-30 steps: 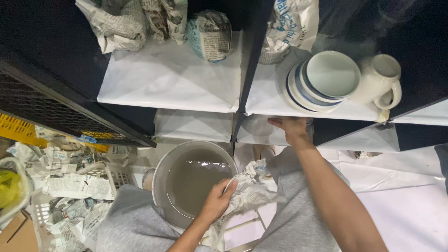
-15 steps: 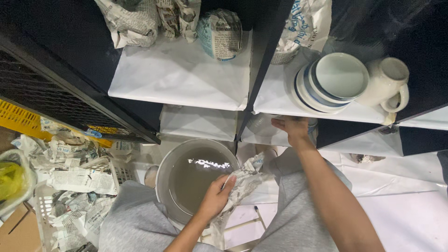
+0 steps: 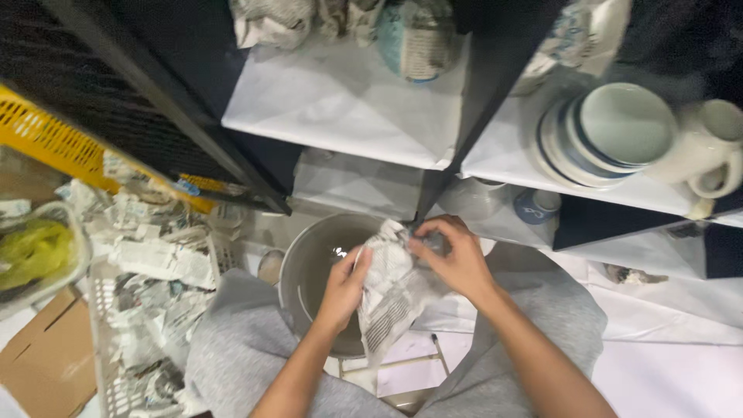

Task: The person unwraps newspaper-wrapped ceramic items one by one, revealing bowls and mugs, and places them on a nearby shelf. The person handles each item individually, removes the paper, and sets the unwrapped ceramics aside.

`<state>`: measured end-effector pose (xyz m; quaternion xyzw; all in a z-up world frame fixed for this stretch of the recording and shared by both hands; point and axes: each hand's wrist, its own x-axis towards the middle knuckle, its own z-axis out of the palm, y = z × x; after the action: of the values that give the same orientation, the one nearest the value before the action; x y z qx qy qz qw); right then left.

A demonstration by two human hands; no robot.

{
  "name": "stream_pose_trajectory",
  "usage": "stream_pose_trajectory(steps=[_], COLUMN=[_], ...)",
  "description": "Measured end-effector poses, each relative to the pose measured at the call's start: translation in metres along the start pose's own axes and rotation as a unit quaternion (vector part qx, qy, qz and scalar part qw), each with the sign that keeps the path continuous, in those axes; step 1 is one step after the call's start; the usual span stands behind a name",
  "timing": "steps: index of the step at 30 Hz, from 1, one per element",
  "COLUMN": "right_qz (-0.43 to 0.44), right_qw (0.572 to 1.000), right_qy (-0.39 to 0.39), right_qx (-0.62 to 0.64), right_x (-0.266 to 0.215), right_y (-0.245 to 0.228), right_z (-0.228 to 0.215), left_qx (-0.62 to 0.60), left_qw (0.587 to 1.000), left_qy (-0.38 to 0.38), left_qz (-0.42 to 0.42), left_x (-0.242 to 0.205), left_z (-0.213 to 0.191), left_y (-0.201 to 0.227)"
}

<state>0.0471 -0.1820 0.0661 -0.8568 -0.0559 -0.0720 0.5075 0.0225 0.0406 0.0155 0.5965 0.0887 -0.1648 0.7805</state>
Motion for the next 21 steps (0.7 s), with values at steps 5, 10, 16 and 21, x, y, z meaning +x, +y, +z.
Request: stream_pose_trajectory(steps=[5, 10, 16, 21], right_qz=[-0.042, 0.056, 0.235, 0.285], right_qw=[0.998, 0.976, 0.895, 0.914], right_qy=[-0.050, -0.185, -0.255, -0.190], right_qx=[-0.003, 0.104, 0.280, 0.216], right_x=[0.009, 0.025, 0.044, 0.049], right_y=[-0.019, -0.004, -0.002, -0.021], right_z=[0.012, 0.027, 0.038, 0.040], left_qx=[-0.294, -0.372, -0.338, -0.359], left_qw=[0.954, 0.928, 0.940, 0.932], left_qy=[0.027, -0.017, -0.047, -0.004], left_qz=[-0.052, -0.023, -0.024, -0.057], left_x=[0.003, 0.012, 0.015, 0.005], left_z=[-0.023, -0.053, -0.085, -0.087], left_y=[0.019, 0.006, -0.004, 0.040])
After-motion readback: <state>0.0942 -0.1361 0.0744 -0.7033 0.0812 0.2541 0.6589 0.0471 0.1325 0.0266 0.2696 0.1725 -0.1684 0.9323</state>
